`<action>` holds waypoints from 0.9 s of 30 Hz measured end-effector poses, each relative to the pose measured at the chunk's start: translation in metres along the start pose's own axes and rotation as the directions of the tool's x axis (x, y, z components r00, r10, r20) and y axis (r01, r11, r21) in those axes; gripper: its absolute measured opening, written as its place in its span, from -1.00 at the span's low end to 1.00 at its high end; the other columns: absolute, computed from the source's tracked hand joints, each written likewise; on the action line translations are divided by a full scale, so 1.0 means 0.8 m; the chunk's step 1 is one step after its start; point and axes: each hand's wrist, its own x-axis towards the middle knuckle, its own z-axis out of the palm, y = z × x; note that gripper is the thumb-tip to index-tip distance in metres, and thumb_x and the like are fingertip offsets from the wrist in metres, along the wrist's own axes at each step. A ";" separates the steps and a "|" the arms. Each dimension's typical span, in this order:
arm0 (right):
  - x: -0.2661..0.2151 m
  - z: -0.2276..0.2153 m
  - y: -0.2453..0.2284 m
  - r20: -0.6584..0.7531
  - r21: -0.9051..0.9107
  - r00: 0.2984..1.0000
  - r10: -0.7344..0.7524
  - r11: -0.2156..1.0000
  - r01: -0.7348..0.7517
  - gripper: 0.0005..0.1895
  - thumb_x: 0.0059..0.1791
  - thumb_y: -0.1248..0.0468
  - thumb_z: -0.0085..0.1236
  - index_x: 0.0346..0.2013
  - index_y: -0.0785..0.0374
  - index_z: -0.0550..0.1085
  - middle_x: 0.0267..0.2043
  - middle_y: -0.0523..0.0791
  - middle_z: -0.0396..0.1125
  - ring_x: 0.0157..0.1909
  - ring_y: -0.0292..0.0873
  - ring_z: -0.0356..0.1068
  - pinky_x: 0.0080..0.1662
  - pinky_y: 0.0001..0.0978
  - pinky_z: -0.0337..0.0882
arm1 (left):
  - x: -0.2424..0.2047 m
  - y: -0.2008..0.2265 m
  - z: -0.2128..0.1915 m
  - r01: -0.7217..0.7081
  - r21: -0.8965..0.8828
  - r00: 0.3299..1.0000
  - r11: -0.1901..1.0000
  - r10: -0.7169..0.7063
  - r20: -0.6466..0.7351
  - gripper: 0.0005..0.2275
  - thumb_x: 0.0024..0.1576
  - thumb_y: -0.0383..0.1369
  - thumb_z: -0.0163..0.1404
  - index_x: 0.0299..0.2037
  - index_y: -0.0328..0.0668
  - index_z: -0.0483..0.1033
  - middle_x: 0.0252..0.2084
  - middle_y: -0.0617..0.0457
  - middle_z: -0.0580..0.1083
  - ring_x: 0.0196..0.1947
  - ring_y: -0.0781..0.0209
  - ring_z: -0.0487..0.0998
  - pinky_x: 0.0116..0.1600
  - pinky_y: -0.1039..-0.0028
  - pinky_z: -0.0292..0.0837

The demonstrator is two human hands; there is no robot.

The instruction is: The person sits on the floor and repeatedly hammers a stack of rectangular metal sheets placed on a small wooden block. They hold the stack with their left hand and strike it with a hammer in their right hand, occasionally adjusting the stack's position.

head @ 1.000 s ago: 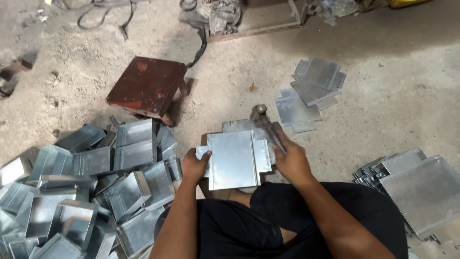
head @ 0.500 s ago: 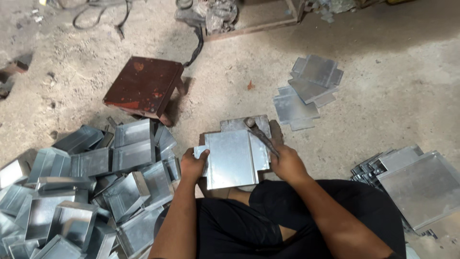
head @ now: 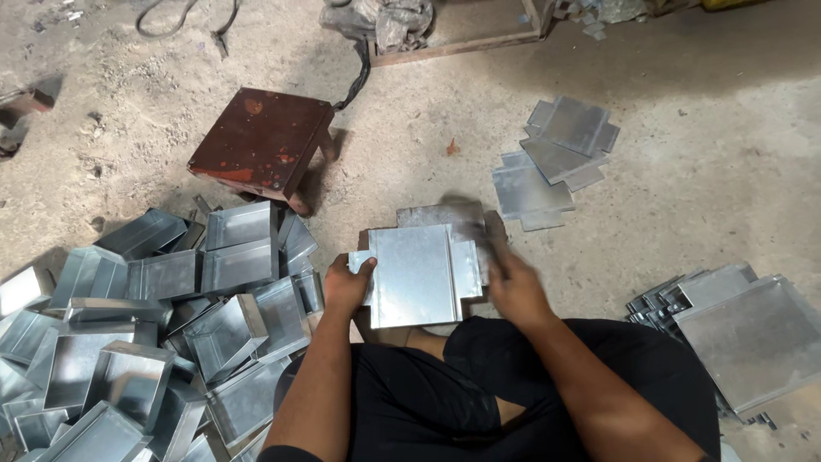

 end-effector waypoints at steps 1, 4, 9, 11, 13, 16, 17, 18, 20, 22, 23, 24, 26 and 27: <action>0.003 0.004 0.003 -0.006 -0.006 1.000 -0.014 1.000 0.014 -0.52 0.01 0.36 0.08 0.24 0.38 0.39 -0.44 -0.05 0.40 -0.48 -0.17 0.44 -0.40 -0.40 0.41 | -0.001 -0.001 0.000 -0.016 -0.014 1.000 1.000 0.016 -0.020 -0.44 0.00 -0.03 0.24 0.05 -0.35 0.52 -0.12 -0.28 0.60 -0.09 -0.14 0.65 0.04 0.22 0.52; 0.009 -0.013 -0.013 -0.094 -0.011 0.994 -0.063 0.998 0.062 -0.57 -0.01 0.33 0.22 0.17 0.33 0.48 -0.50 -0.02 0.40 -0.49 -0.18 0.41 -0.39 -0.38 0.38 | 0.004 -0.003 0.000 -0.061 -0.035 0.997 0.998 0.058 -0.058 -0.47 0.00 -0.04 0.24 0.00 -0.35 0.55 -0.11 -0.26 0.60 -0.08 -0.14 0.64 0.04 0.21 0.50; -0.016 -0.068 -0.050 -0.441 0.212 0.823 -0.358 0.849 0.484 -0.67 0.20 0.28 0.07 0.23 0.38 0.42 -0.31 -0.11 0.40 -0.41 -0.35 0.35 -0.39 -0.53 0.33 | 0.010 -0.019 0.007 -0.094 -0.021 0.993 0.995 0.093 -0.075 -0.47 0.00 -0.03 0.24 -0.01 -0.36 0.55 -0.12 -0.29 0.60 -0.09 -0.16 0.64 0.03 0.21 0.52; -0.024 -0.065 -0.043 -0.557 0.368 0.762 -0.330 0.725 0.583 -0.63 0.21 0.24 0.08 0.29 0.33 0.38 -0.33 -0.16 0.36 -0.45 -0.40 0.29 -0.43 -0.58 0.26 | 0.008 -0.020 0.008 -0.056 -0.014 0.997 0.998 0.055 -0.058 -0.48 0.00 -0.04 0.25 -0.02 -0.36 0.56 -0.13 -0.30 0.59 -0.09 -0.18 0.63 0.04 0.19 0.50; -0.017 -0.041 -0.021 -0.620 0.261 0.685 -0.383 0.722 0.640 -0.62 0.18 0.23 0.11 0.26 0.33 0.41 -0.33 -0.13 0.38 -0.40 -0.37 0.31 -0.37 -0.53 0.30 | 0.018 -0.011 0.006 -0.053 -0.018 0.997 0.998 0.052 -0.052 -0.47 -0.01 -0.04 0.25 -0.02 -0.36 0.55 -0.14 -0.30 0.59 -0.09 -0.18 0.63 0.04 0.18 0.50; -0.007 0.008 0.025 -0.436 0.032 0.820 -0.370 0.905 0.425 -0.62 0.15 0.21 0.15 0.22 0.32 0.45 -0.33 -0.08 0.40 -0.33 -0.32 0.34 -0.27 -0.46 0.36 | 0.012 -0.012 0.009 -0.037 -0.032 0.998 0.999 0.036 -0.042 -0.46 0.00 -0.02 0.24 0.00 -0.36 0.55 -0.13 -0.30 0.60 -0.07 -0.17 0.64 0.06 0.19 0.51; -0.004 0.020 0.034 -0.325 -0.091 0.882 -0.342 0.939 0.331 -0.62 0.14 0.21 0.17 0.21 0.32 0.46 -0.33 -0.07 0.41 -0.31 -0.30 0.35 -0.24 -0.44 0.38 | 0.010 -0.013 0.008 -0.034 -0.028 0.999 0.999 0.033 -0.042 -0.46 0.00 -0.02 0.23 0.00 -0.36 0.55 -0.12 -0.31 0.60 -0.06 -0.18 0.63 0.07 0.19 0.51; -0.001 0.028 0.040 -0.214 -0.136 0.945 -0.249 0.965 0.224 -0.61 0.13 0.20 0.18 0.20 0.32 0.47 -0.33 -0.05 0.42 -0.28 -0.28 0.36 -0.21 -0.41 0.40 | 0.009 -0.012 0.008 -0.034 -0.026 0.999 0.999 0.033 -0.043 -0.46 0.01 -0.02 0.23 0.01 -0.36 0.56 -0.11 -0.31 0.59 -0.05 -0.19 0.63 0.08 0.18 0.50; 0.008 0.031 0.034 0.005 -0.211 0.999 0.032 0.977 -0.030 -0.58 0.07 0.17 0.25 0.16 0.32 0.53 -0.48 -0.07 0.43 -0.39 -0.34 0.32 -0.27 -0.45 0.38 | 0.007 -0.012 0.009 -0.053 -0.001 0.997 0.999 0.053 -0.055 -0.43 0.02 -0.01 0.24 0.05 -0.38 0.52 -0.06 -0.35 0.56 -0.02 -0.23 0.59 0.09 0.17 0.47; 0.009 0.011 0.011 -0.036 -0.025 0.986 0.161 0.987 -0.162 -0.54 0.05 0.17 0.19 0.22 0.25 0.47 -0.51 -0.14 0.40 -0.51 -0.32 0.26 -0.42 -0.40 0.30 | 0.009 -0.012 0.010 -0.047 -0.003 0.997 0.999 0.047 -0.054 -0.42 0.03 -0.01 0.23 0.08 -0.36 0.51 -0.04 -0.35 0.55 0.00 -0.24 0.58 0.11 0.17 0.46; 0.007 -0.002 -0.005 -0.044 0.069 0.973 0.228 0.972 -0.224 -0.52 0.04 0.17 0.16 0.25 0.22 0.45 -0.52 -0.18 0.38 -0.57 -0.31 0.22 -0.49 -0.38 0.27 | 0.010 -0.014 0.011 -0.032 -0.018 0.998 0.999 0.031 -0.045 -0.43 0.02 -0.01 0.22 0.07 -0.34 0.52 -0.04 -0.33 0.56 0.01 -0.22 0.58 0.11 0.18 0.46; 0.005 -0.017 -0.022 -0.137 0.083 0.988 0.068 0.995 -0.057 -0.54 0.06 0.17 0.15 0.23 0.29 0.47 -0.49 -0.16 0.35 -0.52 -0.34 0.21 -0.47 -0.41 0.25 | 0.012 -0.014 0.013 -0.017 -0.033 0.999 0.999 0.015 -0.037 -0.44 0.02 -0.02 0.21 0.07 -0.32 0.53 -0.03 -0.31 0.57 0.01 -0.21 0.59 0.12 0.18 0.47; -0.002 -0.050 -0.048 -0.304 0.160 0.933 -0.191 0.956 0.247 -0.58 0.15 0.18 0.09 0.22 0.40 0.46 -0.43 -0.16 0.33 -0.45 -0.37 0.23 -0.43 -0.47 0.26 | 0.018 -0.017 0.014 -0.072 0.000 0.996 0.997 0.071 -0.060 -0.43 0.03 0.00 0.22 0.07 -0.35 0.52 -0.02 -0.33 0.56 0.02 -0.22 0.59 0.13 0.19 0.48; -0.007 -0.063 -0.056 -0.383 0.227 0.881 -0.277 0.896 0.381 -0.60 0.21 0.19 0.04 0.22 0.45 0.43 -0.40 -0.16 0.33 -0.43 -0.37 0.27 -0.41 -0.50 0.29 | 0.016 -0.021 0.018 -0.093 0.018 0.993 0.995 0.094 -0.068 -0.42 0.04 0.00 0.22 0.07 -0.37 0.51 -0.01 -0.34 0.56 0.03 -0.23 0.59 0.14 0.19 0.48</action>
